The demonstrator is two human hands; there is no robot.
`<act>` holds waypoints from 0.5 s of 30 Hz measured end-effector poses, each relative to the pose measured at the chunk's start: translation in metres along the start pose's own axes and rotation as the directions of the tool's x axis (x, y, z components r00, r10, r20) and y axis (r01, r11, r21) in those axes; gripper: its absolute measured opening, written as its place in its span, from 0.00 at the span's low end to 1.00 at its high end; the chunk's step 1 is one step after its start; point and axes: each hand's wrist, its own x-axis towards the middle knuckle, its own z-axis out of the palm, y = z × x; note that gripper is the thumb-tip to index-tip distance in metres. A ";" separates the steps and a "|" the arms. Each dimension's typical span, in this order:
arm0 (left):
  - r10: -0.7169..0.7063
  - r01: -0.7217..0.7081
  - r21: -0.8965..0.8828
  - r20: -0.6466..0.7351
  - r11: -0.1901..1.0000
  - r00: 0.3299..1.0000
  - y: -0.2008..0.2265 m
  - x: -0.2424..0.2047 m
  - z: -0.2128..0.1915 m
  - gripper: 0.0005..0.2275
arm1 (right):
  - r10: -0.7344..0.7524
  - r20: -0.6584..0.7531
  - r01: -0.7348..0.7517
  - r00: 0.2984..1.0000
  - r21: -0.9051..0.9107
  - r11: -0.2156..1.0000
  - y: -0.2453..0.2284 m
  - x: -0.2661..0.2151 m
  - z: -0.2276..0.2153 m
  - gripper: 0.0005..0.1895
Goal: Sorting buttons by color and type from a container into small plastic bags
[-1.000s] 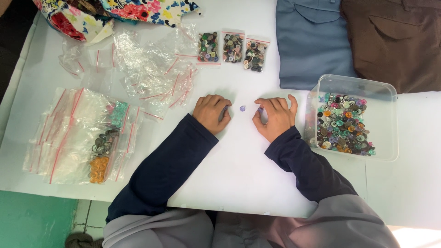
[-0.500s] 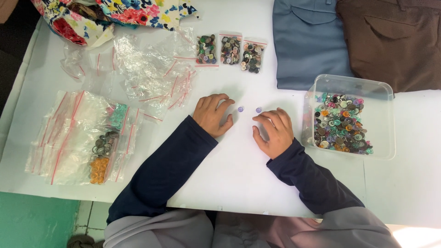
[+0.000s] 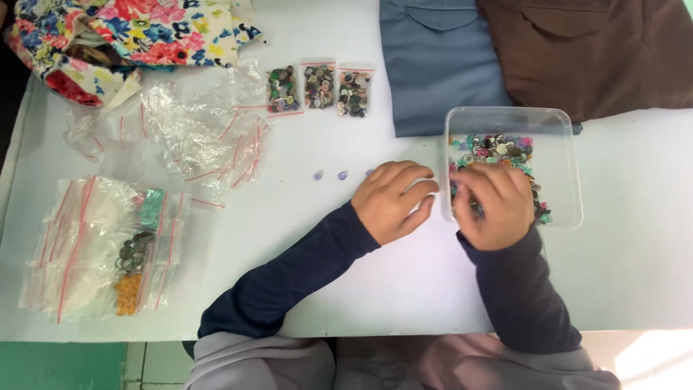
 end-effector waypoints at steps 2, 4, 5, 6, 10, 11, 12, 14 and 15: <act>0.002 -0.002 -0.002 0.056 1.000 0.998 -0.001 0.010 0.047 0.06 | 0.074 0.141 -0.076 0.987 0.008 0.997 0.048 -0.020 0.015 0.08; 0.004 -0.003 -0.003 0.112 1.000 0.994 -0.005 0.011 0.097 0.07 | 0.146 0.280 -0.155 0.949 0.008 0.988 0.082 -0.037 0.028 0.09; -0.082 0.069 0.073 0.189 0.995 0.979 -0.010 0.007 0.124 0.05 | 0.182 0.396 -0.224 0.900 0.063 0.972 0.091 -0.042 0.035 0.08; -0.171 0.133 0.158 0.256 0.978 0.952 -0.016 0.003 0.150 0.03 | 0.203 0.506 -0.297 0.839 0.112 0.948 0.101 -0.046 0.043 0.07; -0.164 0.032 0.368 0.334 0.929 0.928 -0.005 0.042 0.142 0.07 | 0.229 0.624 -0.292 0.747 -0.001 0.956 0.102 -0.061 0.058 0.03; -0.220 0.067 0.337 0.440 0.939 0.871 -0.004 0.044 0.145 0.09 | 0.246 0.659 -0.315 0.710 -0.015 0.949 0.102 -0.060 0.056 0.02; -0.267 0.105 0.312 0.540 0.944 0.798 -0.003 0.046 0.148 0.12 | 0.261 0.694 -0.335 0.671 -0.029 0.942 0.101 -0.059 0.053 0.04; -0.248 0.078 0.294 0.604 0.953 0.758 -0.021 0.045 0.162 0.10 | 0.269 0.658 -0.374 0.703 0.021 0.927 0.100 -0.059 0.046 0.05; -0.232 0.052 0.280 0.660 0.959 0.715 -0.030 0.045 0.170 0.08 | 0.275 0.618 -0.403 0.737 0.075 0.912 0.099 -0.058 0.042 0.07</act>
